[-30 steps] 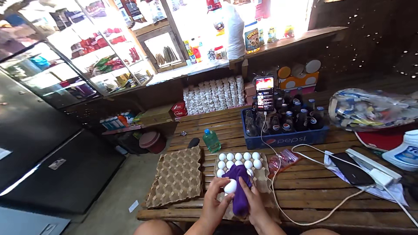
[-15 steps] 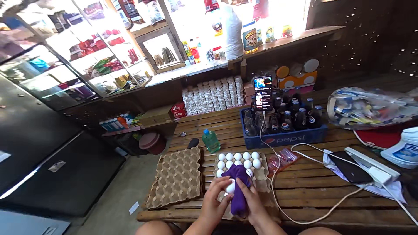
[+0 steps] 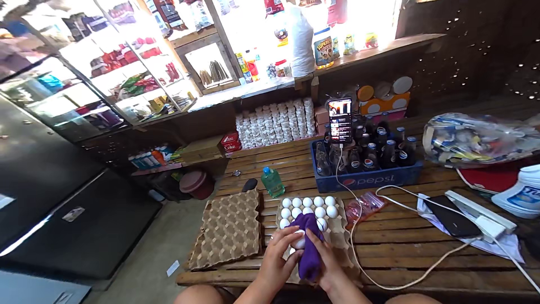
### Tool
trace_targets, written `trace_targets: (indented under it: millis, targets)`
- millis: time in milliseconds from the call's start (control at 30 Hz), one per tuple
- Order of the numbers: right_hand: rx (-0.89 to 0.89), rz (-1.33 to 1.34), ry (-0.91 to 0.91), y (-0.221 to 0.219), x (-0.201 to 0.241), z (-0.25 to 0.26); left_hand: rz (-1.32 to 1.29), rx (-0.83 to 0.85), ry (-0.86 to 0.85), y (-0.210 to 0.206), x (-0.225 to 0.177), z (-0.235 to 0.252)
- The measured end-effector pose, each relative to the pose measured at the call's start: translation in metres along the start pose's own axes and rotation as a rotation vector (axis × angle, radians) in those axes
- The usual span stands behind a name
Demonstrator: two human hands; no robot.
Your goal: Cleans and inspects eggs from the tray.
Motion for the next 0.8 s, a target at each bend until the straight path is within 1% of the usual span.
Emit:
trace_targets:
  millis: [100, 233, 433, 633, 800]
  targets:
    - [-0.031, 0.021, 0.006, 0.007, 0.001, 0.005, -0.055, -0.013, 0.031, -0.001, 0.001, -0.001]
    - [-0.041, 0.006, -0.004, 0.016, -0.001, 0.011, -0.084, 0.027, 0.011, -0.005, -0.003, -0.002]
    - [0.088, 0.083, -0.065, 0.001, -0.008, 0.006, -0.045, 0.027, -0.003, -0.003, 0.002, 0.000]
    - [-0.011, 0.042, -0.055, 0.012, -0.004, 0.010, -0.048, 0.060, -0.011, -0.006, -0.002, -0.001]
    - [0.018, 0.043, -0.044, 0.007, -0.004, 0.006, -0.046, 0.063, 0.007, -0.007, 0.002, 0.000]
Point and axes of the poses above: each hand's wrist, its own z-axis towards the middle knuckle, its own y-axis out of the back of the hand, x = y × z, the point moved 10 cm from there along z, towards the middle knuckle, and after that the axes turned 5 degrees about -z, right-handed, at the moved point
